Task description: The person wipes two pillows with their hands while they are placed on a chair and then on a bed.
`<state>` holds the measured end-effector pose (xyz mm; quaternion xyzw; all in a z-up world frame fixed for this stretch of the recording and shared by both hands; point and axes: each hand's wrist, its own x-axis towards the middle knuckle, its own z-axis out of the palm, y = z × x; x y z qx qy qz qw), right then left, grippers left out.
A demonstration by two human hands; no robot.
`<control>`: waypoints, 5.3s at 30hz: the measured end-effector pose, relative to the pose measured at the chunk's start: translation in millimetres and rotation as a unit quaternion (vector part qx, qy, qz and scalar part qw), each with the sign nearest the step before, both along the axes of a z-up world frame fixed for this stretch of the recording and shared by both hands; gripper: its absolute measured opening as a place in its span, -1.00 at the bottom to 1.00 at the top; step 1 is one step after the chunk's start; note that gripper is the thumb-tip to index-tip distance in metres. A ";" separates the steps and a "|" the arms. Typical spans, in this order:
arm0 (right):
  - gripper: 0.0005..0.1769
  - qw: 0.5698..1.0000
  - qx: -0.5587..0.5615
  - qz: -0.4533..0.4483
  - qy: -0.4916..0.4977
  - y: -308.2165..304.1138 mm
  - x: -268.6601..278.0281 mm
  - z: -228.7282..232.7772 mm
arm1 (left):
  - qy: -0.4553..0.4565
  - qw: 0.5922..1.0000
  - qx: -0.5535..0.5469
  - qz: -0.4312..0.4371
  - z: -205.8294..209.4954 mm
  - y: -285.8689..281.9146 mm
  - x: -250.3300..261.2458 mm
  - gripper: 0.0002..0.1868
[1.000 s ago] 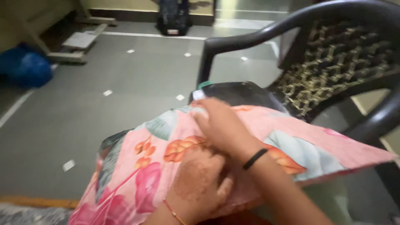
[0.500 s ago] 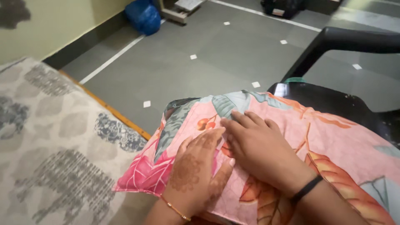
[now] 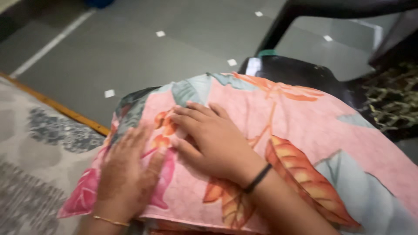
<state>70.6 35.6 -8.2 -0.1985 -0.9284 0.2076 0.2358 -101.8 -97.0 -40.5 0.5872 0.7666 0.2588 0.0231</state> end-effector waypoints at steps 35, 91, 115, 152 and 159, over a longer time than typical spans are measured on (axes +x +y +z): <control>-0.55 0.998 -0.037 -0.041 0.006 9.7 -2.0 -7.0 | -0.041 0.999 -0.003 0.014 -25.3 66.0 -92.9 -0.69; -0.60 0.994 -0.018 -0.083 0.063 3.4 1.7 -12.9 | -0.076 0.934 -0.339 0.082 -64.8 211.7 -87.2 -0.12; -0.33 0.982 0.032 -0.163 -0.087 26.1 3.3 -1.3 | 0.045 0.970 -0.069 0.229 -66.1 234.4 -202.6 -0.45; -0.39 0.987 -0.001 -0.129 -0.096 69.0 25.6 -19.4 | -0.114 0.684 0.071 -0.717 22.5 82.2 75.1 -0.65; -0.22 0.998 0.047 -0.033 -0.040 45.9 40.1 -32.3 | -0.168 0.827 0.048 -0.534 29.9 125.7 44.2 -0.57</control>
